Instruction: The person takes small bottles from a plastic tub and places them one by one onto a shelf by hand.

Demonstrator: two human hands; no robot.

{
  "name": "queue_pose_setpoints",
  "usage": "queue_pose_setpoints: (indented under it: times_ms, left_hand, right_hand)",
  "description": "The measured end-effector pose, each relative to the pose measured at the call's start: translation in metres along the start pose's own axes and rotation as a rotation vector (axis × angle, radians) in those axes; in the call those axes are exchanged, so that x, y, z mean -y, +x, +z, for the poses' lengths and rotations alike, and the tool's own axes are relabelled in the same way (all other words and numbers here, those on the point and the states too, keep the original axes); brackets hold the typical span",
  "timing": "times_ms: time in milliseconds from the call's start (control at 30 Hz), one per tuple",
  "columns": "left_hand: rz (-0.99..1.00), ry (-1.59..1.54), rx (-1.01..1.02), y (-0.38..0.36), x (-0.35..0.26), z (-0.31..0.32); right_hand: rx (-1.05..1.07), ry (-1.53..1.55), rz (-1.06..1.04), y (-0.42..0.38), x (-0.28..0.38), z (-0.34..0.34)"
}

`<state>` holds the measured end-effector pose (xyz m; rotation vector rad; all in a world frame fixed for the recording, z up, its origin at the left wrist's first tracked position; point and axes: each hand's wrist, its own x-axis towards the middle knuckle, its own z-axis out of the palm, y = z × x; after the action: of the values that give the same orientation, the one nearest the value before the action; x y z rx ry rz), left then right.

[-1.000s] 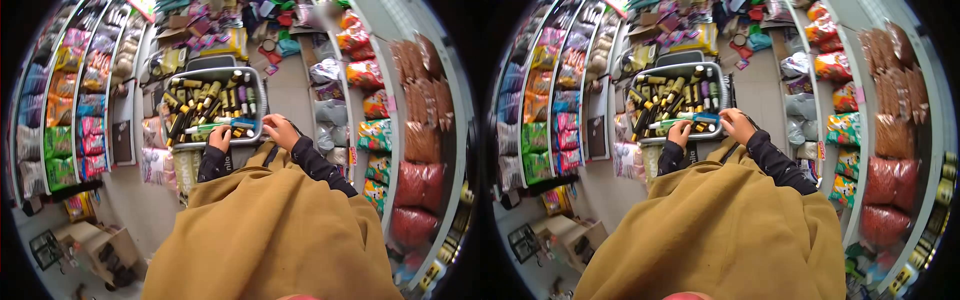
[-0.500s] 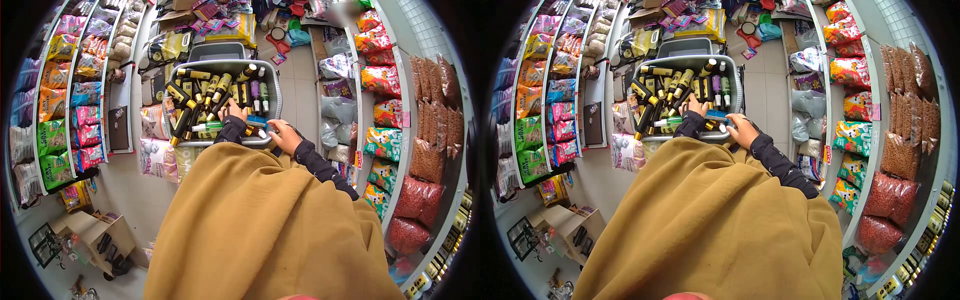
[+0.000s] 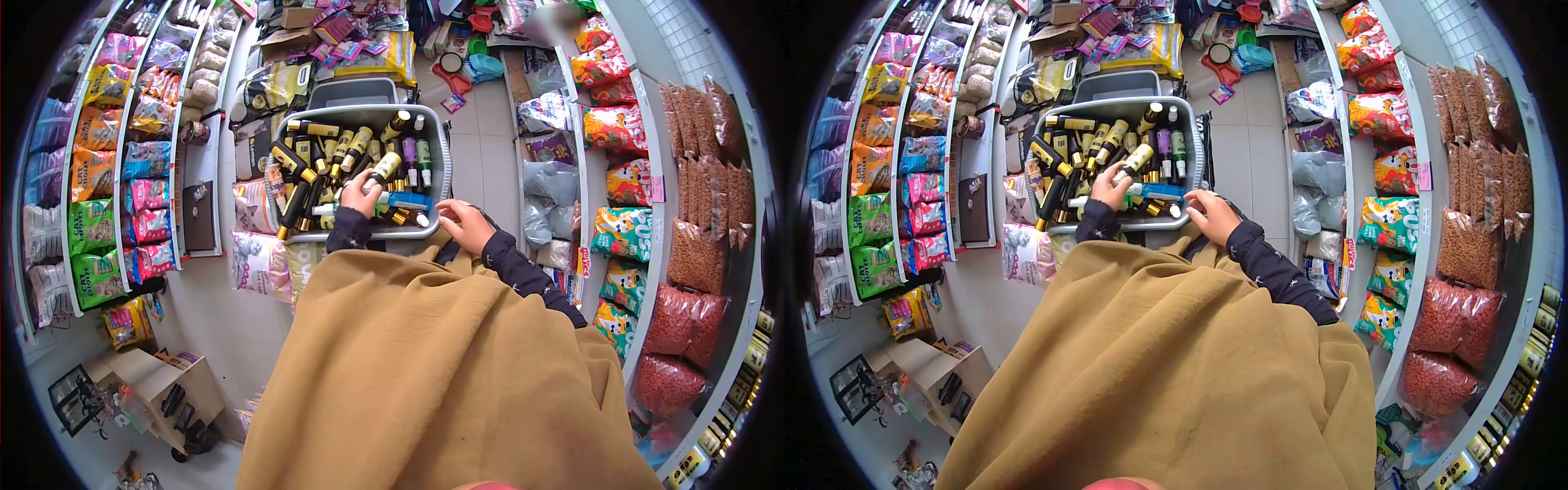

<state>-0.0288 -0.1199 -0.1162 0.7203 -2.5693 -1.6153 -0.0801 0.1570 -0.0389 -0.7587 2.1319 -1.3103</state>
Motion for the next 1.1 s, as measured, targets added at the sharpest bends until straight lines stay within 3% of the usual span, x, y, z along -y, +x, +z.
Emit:
queue_pose_setpoints:
  times_ms: [33,200,300,467,667,833,1100]
  left_hand:
    - [0.085,-0.125,-0.012,-0.004,0.005,-0.001]
    - [0.073,-0.089,0.156,-0.039,-0.065,-0.028]
    - [0.037,-0.468,0.297,-0.035,-0.054,-0.025]
    - [0.08,-0.482,0.357,-0.035,-0.07,-0.022]
    - [0.101,-0.492,0.642,-0.029,-0.093,-0.026]
    - [0.07,-0.641,0.812,-0.028,-0.129,-0.034]
    - [0.174,-0.814,0.671,-0.019,-0.142,-0.029]
  right_hand:
    - [-0.003,0.01,0.003,-0.001,0.001,-0.001]
    - [-0.002,0.07,0.023,-0.005,0.004,-0.008]
    - [-0.014,0.085,0.038,-0.01,0.002,-0.011]
    - [-0.065,0.087,0.041,-0.019,0.002,-0.017]
    - [-0.211,0.177,0.101,-0.025,0.027,-0.026]
    - [-0.126,0.48,0.069,-0.023,0.043,-0.034]
    - [-0.07,0.618,0.048,-0.031,0.062,-0.039]
